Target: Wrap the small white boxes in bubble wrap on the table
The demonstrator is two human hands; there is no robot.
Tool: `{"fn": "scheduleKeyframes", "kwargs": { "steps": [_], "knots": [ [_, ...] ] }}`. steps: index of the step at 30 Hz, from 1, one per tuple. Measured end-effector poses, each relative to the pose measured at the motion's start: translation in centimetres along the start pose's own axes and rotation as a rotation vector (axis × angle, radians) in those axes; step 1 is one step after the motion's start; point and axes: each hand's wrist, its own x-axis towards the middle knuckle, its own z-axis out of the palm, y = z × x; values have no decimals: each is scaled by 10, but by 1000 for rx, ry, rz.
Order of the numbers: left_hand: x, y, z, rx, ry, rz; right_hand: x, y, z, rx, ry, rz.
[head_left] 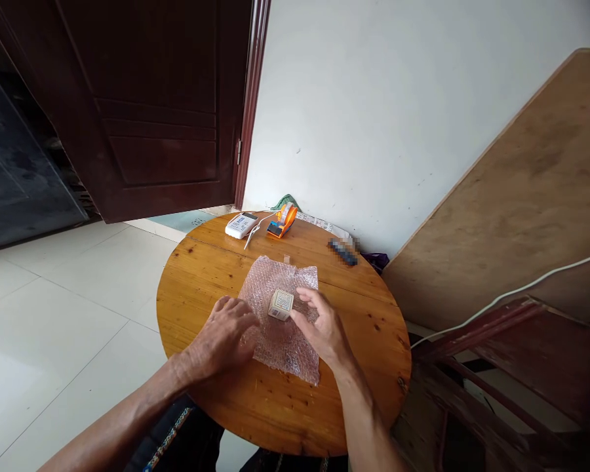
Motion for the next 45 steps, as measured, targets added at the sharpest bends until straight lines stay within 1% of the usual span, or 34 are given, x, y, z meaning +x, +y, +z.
{"fn": "scheduleKeyframes", "kwargs": {
  "steps": [1,2,3,4,5,6,9,11,13,16,18,21,25,27,30,34,37,39,42,45],
  "knots": [
    [-7,0,-3,5,-33,52,-2,-7,-7,-9,-12,-20],
    [-14,-1,-5,20,-60,84,-7,-15,-13,-17,-85,-53],
    [-19,-1,-5,39,-79,98,-13,-23,-18,-49,-214,-85],
    [-23,-2,-5,58,-91,103,-21,-29,-20,-107,-315,-117],
    [-26,-2,-4,74,-95,102,-30,-33,-20,-191,-374,-135],
    [-28,-2,-2,84,-93,99,-40,-36,-17,-293,-381,-137],
    [-26,1,5,91,-73,111,-64,-33,1,-543,-247,-156],
    [-21,4,9,91,-48,138,-69,-28,9,-570,-170,-184],
    [-14,8,12,90,-12,166,-65,-26,9,-512,-121,-174],
    [0,11,12,77,69,175,-48,-30,-2,-393,-111,-105],
    [12,13,10,45,131,142,-37,-32,-10,-315,-128,-69],
    [33,15,4,-36,184,40,-24,-33,-17,-209,-141,-36],
    [58,15,-2,-109,137,-63,-9,-28,-20,-242,-95,18],
    [67,13,-3,-130,120,-106,2,-25,-21,-250,-132,56],
    [75,12,-1,-199,103,-170,21,-15,-21,-163,-235,121],
    [79,9,4,-316,66,-250,38,4,-17,-4,-267,184],
    [81,6,10,-394,48,-312,38,17,-9,122,-248,213],
    [83,3,14,-457,54,-316,36,21,-5,170,-235,248],
    [84,-1,17,-533,59,-300,33,22,0,180,-209,288],
    [84,-3,16,-565,31,-303,30,20,2,206,-195,307]
  ]
}}
